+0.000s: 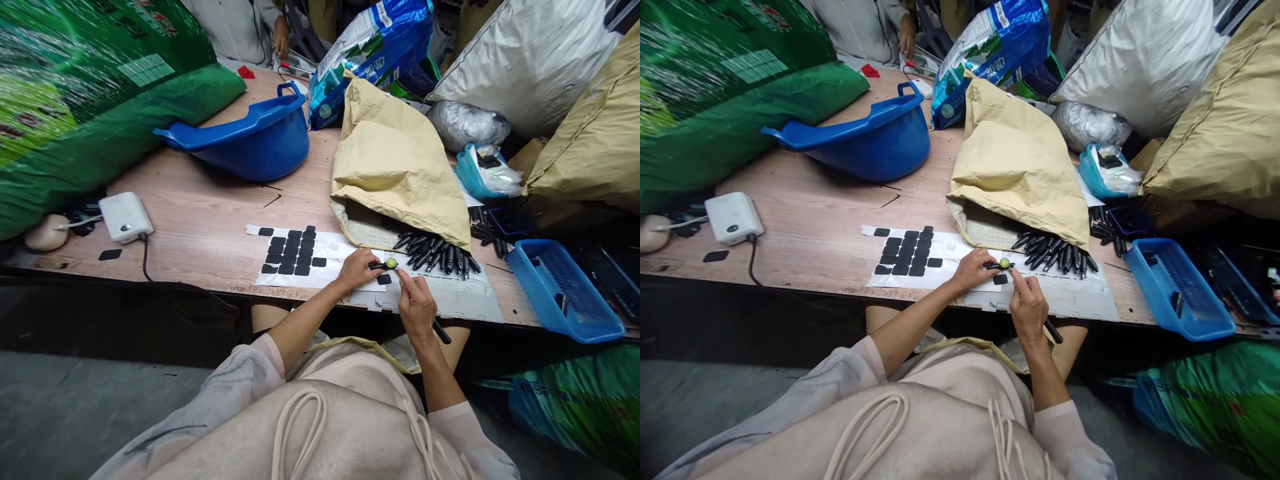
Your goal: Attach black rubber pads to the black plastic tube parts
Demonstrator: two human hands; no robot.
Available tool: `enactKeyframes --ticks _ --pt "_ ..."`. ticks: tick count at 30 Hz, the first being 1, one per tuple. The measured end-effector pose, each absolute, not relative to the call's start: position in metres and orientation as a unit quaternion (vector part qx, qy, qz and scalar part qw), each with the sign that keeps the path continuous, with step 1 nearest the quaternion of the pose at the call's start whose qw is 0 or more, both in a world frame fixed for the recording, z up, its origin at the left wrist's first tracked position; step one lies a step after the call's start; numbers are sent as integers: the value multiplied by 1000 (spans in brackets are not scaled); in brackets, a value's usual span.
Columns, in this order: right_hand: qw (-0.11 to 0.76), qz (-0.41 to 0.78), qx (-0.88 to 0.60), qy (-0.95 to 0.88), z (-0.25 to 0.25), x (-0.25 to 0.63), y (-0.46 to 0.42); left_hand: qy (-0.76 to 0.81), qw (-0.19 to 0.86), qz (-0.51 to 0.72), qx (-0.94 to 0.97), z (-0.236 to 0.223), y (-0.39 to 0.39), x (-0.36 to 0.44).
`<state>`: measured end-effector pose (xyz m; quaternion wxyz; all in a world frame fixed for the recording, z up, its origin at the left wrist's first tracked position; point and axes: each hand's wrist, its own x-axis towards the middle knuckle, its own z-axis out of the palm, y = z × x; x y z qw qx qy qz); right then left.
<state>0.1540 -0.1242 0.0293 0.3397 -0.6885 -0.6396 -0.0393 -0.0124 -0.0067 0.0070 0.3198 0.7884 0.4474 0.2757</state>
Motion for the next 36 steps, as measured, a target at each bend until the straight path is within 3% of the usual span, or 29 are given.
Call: enactKeyframes --ticks 7,15,24,31,36 --pt "380 -30 -689 -617 32 170 -129 447 310 283 790 9 -9 -14" --pt "272 -144 -653 -692 14 215 -130 446 323 281 786 11 -9 -16" --pt "290 -164 -652 -682 -4 217 -121 437 340 270 788 12 -8 -20" --pt "284 -154 -667 -671 -5 214 -122 366 366 333 788 25 -35 -36" --pt "287 -154 -670 -667 -6 213 -123 237 429 182 853 26 -102 -70"
